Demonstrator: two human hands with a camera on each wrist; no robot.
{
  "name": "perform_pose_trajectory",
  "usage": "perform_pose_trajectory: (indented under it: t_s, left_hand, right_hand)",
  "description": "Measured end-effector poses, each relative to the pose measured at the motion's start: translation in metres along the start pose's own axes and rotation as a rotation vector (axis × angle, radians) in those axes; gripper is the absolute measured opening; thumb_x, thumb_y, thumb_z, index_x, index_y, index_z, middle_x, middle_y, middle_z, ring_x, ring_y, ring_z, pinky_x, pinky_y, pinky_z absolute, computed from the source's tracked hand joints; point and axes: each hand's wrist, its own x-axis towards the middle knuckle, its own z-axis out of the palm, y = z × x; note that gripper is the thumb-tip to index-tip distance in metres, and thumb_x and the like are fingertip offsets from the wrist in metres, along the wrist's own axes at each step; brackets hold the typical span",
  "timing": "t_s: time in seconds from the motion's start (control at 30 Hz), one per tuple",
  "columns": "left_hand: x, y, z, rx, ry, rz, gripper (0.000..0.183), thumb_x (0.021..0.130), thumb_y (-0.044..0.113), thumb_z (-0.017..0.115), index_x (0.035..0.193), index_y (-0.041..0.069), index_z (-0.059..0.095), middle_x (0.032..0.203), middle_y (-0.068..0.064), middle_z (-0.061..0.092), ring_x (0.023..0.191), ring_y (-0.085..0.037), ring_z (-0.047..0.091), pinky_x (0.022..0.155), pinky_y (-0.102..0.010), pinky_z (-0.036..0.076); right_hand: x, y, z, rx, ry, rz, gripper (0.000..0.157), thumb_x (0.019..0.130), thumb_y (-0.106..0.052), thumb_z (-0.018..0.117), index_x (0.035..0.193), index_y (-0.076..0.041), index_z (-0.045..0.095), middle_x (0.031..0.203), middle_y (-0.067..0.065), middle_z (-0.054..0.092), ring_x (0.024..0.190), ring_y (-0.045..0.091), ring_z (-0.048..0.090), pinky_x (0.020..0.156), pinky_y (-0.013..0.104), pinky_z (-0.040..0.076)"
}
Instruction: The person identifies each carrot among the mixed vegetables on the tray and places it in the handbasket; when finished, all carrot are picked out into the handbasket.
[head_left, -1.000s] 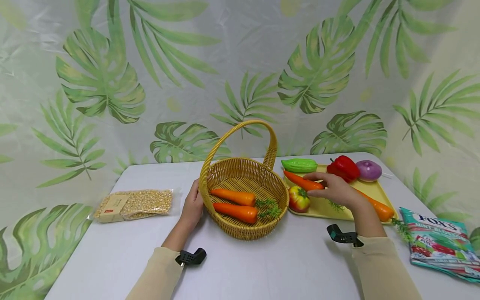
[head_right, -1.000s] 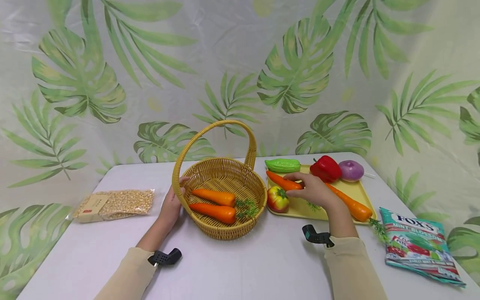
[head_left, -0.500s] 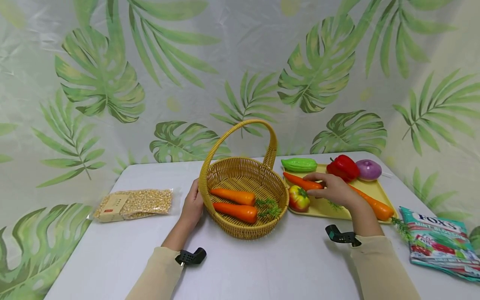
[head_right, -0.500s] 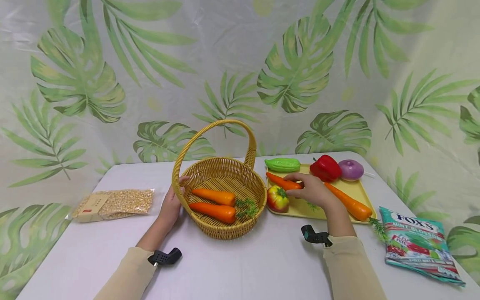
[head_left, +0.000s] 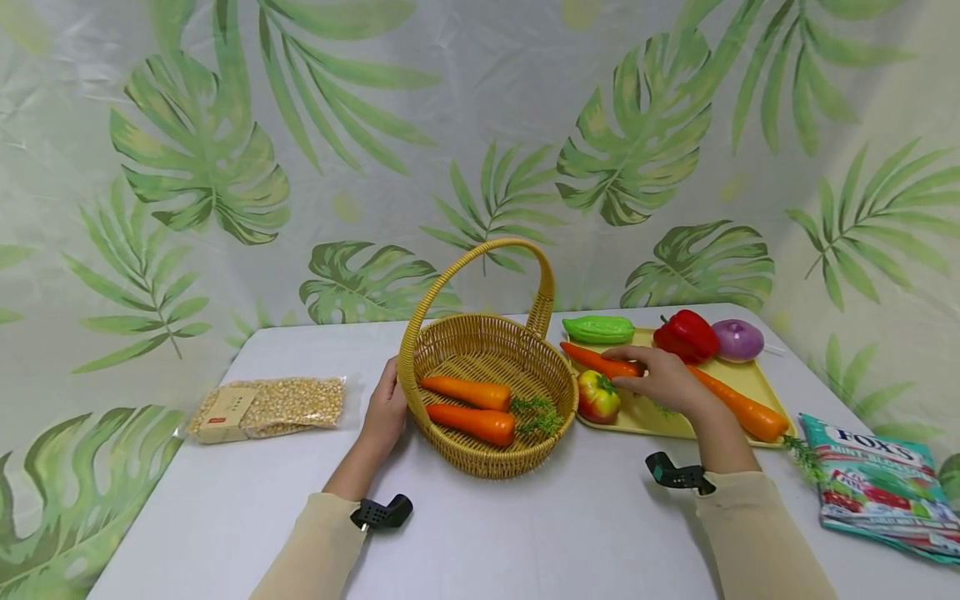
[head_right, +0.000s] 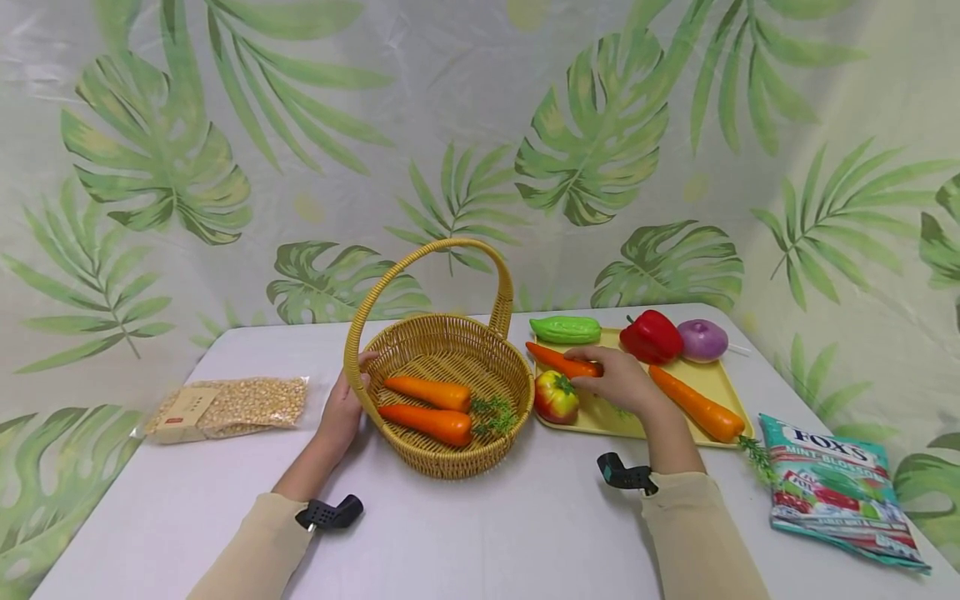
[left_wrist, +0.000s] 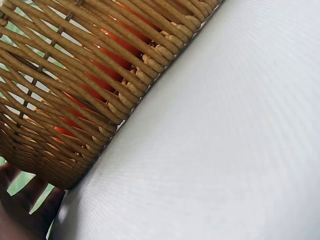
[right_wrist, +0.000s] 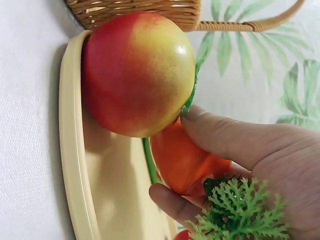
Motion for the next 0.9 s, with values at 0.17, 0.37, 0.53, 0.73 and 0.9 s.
perform_pose_trajectory:
  t_s: [0.17,0.37,0.53,0.73,0.9]
  left_hand:
    - [0.000,0.004,0.000,0.004,-0.008,-0.001,0.043,0.107,0.040,0.041,0.145,0.020,0.046,0.149,-0.007,0.050,0.139,-0.023,0.043,0.118,-0.050,0.032]
    - [-0.011,0.034,-0.004,0.004,-0.044,-0.059,0.044,0.108,0.029,0.039,0.148,0.013,0.042,0.153,-0.015,0.045,0.141,-0.027,0.041,0.120,-0.048,0.031]
    - [-0.002,0.010,-0.002,-0.012,-0.037,-0.051,0.043,0.108,0.032,0.039,0.148,0.018,0.043,0.153,-0.011,0.045,0.141,-0.025,0.040,0.121,-0.048,0.030]
    - [0.000,-0.001,-0.001,-0.002,-0.019,-0.017,0.042,0.107,0.037,0.040,0.147,0.024,0.044,0.151,-0.006,0.049,0.138,-0.022,0.043,0.119,-0.049,0.031]
    - [0.000,-0.001,-0.001,0.001,-0.011,-0.006,0.041,0.107,0.038,0.041,0.145,0.024,0.046,0.149,-0.005,0.050,0.136,-0.022,0.045,0.118,-0.049,0.033]
  right_hand:
    - [0.001,0.000,0.002,-0.035,0.039,-0.024,0.043,0.092,-0.025,0.072,0.133,-0.018,0.063,0.116,0.014,0.066,0.095,0.027,0.055,0.077,0.036,0.048]
    - [0.003,0.001,0.004,-0.032,0.072,-0.046,0.041,0.091,-0.020,0.072,0.131,-0.014,0.064,0.122,0.016,0.066,0.099,0.029,0.057,0.086,0.045,0.050]
    - [0.003,0.000,0.005,-0.011,0.080,-0.020,0.043,0.092,-0.019,0.071,0.132,-0.011,0.061,0.124,0.018,0.065,0.105,0.032,0.059,0.092,0.050,0.051]
    - [0.004,-0.001,0.006,0.014,0.096,-0.004,0.042,0.092,-0.016,0.071,0.132,-0.009,0.061,0.126,0.020,0.064,0.111,0.037,0.058,0.097,0.056,0.049]
    - [0.004,-0.002,0.007,0.000,0.105,-0.010,0.041,0.092,-0.015,0.070,0.132,-0.011,0.063,0.129,0.020,0.063,0.115,0.038,0.057,0.099,0.059,0.047]
